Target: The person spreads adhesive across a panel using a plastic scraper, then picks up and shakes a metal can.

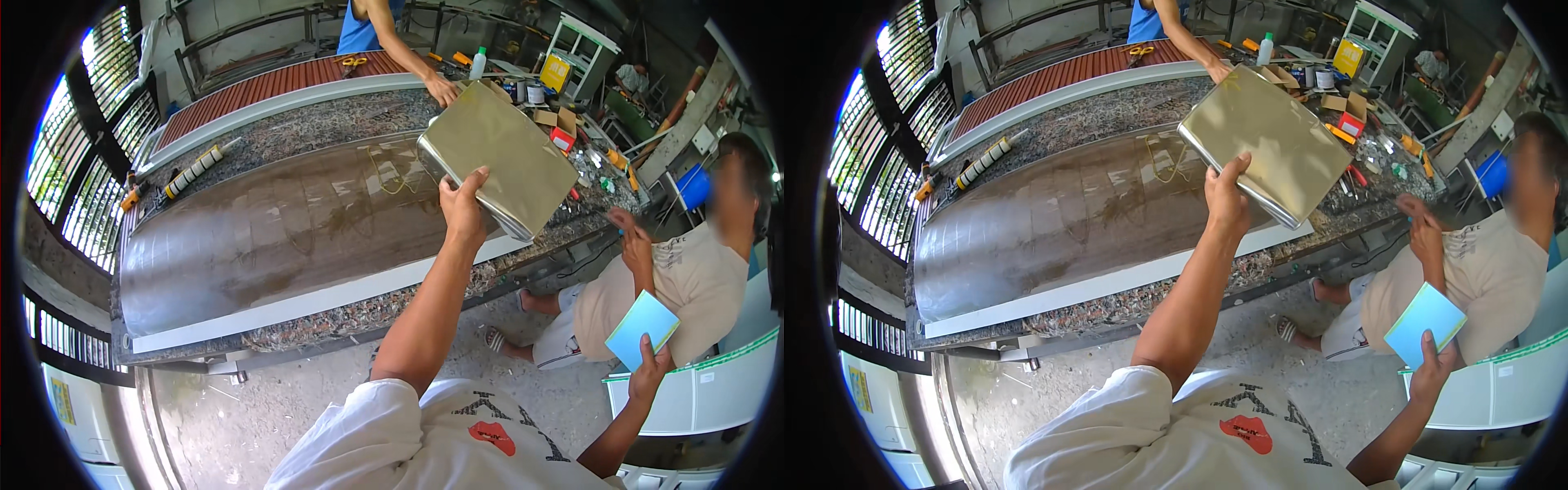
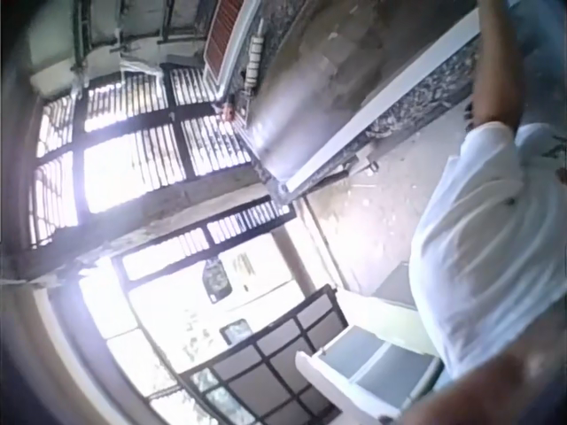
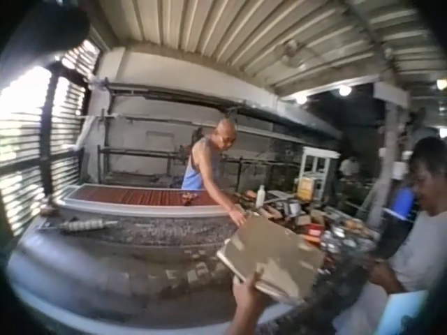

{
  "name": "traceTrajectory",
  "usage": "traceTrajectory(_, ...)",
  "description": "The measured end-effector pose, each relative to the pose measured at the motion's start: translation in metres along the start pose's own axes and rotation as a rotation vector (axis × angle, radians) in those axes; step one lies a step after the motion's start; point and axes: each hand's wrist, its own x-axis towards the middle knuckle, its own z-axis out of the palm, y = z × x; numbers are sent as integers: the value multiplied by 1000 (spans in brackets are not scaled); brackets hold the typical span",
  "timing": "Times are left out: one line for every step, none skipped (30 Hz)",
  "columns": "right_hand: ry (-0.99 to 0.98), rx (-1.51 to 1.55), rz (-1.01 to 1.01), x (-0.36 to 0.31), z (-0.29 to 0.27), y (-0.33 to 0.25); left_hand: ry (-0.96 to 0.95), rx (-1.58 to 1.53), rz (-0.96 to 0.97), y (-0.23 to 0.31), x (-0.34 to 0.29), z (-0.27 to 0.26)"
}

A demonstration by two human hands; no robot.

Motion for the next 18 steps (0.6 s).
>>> traceTrajectory(-8,-13,3,1,-3,2,-18,-68,-39,-5,0,-5)
traceTrajectory(-15,-26,5,1,-4,1,-37,-138,-77,-10,0,-9)
traceTrajectory(-19,-35,-6,2,-5,-1,-73,-208,-136,-16,1,-16)
traceTrajectory(-10,-46,15,2,-5,-4,-111,-279,-194,-22,1,-22)
traceTrajectory(-4,-56,36,3,-4,-7,-107,-294,-188,-30,2,-26)
traceTrajectory(3,-67,55,3,-2,-10,-126,-334,-200,-38,4,-29)
traceTrajectory(9,-78,73,4,1,-14,-145,-375,-212,-46,6,-31)
traceTrajectory(3,-86,57,6,5,-19,-174,-363,-200,-52,8,-33)
traceTrajectory(-7,-104,70,7,10,-27,-202,-350,-187,-58,9,-36)
traceTrajectory(-9,-125,83,7,13,-35,-205,-368,-182,-59,7,-33)
traceTrajectory(-8,-146,97,7,16,-43,-198,-376,-211,-56,3,-26)
traceTrajectory(-7,-168,112,7,19,-49,-192,-385,-241,-53,-1,-21)
traceTrajectory(-4,-176,97,8,22,-54,-194,-426,-255,-50,-3,-17)
traceTrajectory(14,-194,100,8,26,-58,-196,-467,-270,-50,-4,-16)
traceTrajectory(28,-208,101,9,30,-61,-199,-481,-262,-55,-2,-21)
traceTrajectory(41,-227,108,10,34,-64,-195,-513,-302,-62,0,-28)
traceTrajectory(56,-246,117,12,39,-67,-190,-545,-344,-70,5,-34)
traceTrajectory(58,-262,114,13,42,-69,-185,-559,-350,-71,6,-35)
